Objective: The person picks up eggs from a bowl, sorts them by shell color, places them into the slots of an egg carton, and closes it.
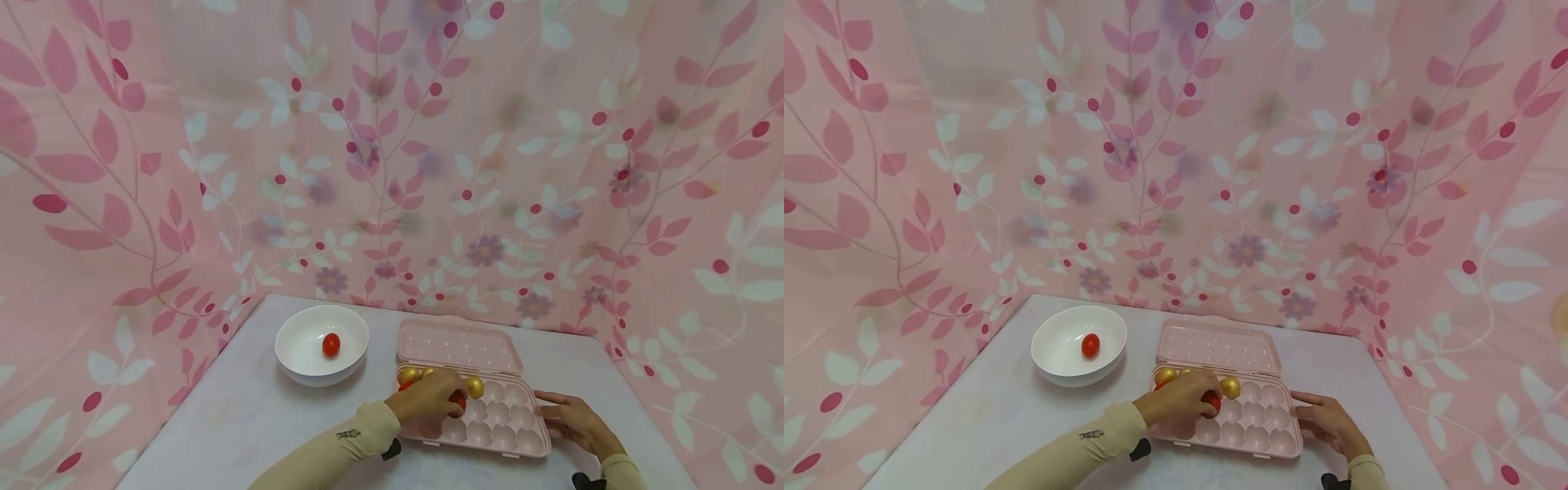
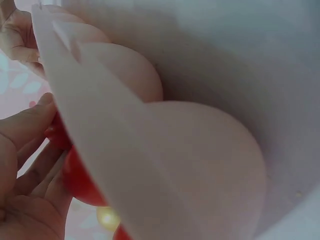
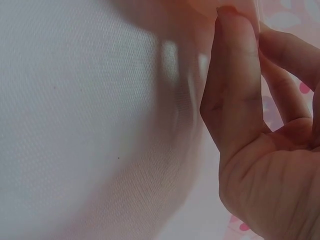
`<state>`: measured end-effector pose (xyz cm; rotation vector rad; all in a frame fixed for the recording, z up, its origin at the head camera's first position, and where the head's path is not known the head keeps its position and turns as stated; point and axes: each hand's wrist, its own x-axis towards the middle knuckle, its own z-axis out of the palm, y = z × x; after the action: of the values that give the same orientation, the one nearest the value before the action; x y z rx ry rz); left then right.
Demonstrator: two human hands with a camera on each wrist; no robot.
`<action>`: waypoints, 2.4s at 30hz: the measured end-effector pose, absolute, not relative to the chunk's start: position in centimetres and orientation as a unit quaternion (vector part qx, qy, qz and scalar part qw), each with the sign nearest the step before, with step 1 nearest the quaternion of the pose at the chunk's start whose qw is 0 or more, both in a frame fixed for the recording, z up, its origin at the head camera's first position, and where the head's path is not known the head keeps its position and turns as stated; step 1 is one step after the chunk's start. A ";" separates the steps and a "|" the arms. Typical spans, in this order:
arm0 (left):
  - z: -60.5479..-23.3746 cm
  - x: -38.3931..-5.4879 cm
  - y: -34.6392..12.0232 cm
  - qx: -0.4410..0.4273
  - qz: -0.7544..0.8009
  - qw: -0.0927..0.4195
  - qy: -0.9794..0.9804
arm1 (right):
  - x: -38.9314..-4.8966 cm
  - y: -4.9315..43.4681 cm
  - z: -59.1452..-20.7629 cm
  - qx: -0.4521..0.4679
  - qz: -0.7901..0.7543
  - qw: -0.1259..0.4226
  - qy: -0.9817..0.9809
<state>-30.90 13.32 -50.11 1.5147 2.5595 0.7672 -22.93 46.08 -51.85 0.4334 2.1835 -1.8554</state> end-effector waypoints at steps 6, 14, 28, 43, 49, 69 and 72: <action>-50.1 -30.9 13.3 0.494 0.235 0.036 0.837 | -23.1 45.9 -51.9 0.172 -0.625 0.110 0.753; -49.6 -30.7 13.2 0.473 0.242 0.035 0.846 | -23.2 45.8 -52.0 0.181 -0.621 0.110 0.755; -47.8 -32.3 10.7 0.471 0.273 -0.036 0.838 | -22.6 46.2 -52.0 0.157 -0.639 0.122 0.743; -43.7 -41.3 0.2 0.501 0.222 -0.230 0.804 | -22.8 46.1 -51.7 0.147 -0.644 0.128 0.740; -42.9 -43.5 -4.6 0.438 0.202 -0.162 0.861 | -23.0 45.9 -51.6 0.171 -0.619 0.109 0.759; -46.5 -42.7 -8.0 0.384 0.021 0.029 0.923 | -22.7 46.3 -51.8 0.154 -0.637 0.126 0.745; -46.8 -42.5 -7.9 0.377 0.007 0.023 0.926 | -22.7 46.2 -51.9 0.155 -0.639 0.124 0.743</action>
<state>-42.50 -7.85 -46.85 1.1659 2.8678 0.0204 -22.71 46.24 -51.85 0.4530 2.1650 -1.8636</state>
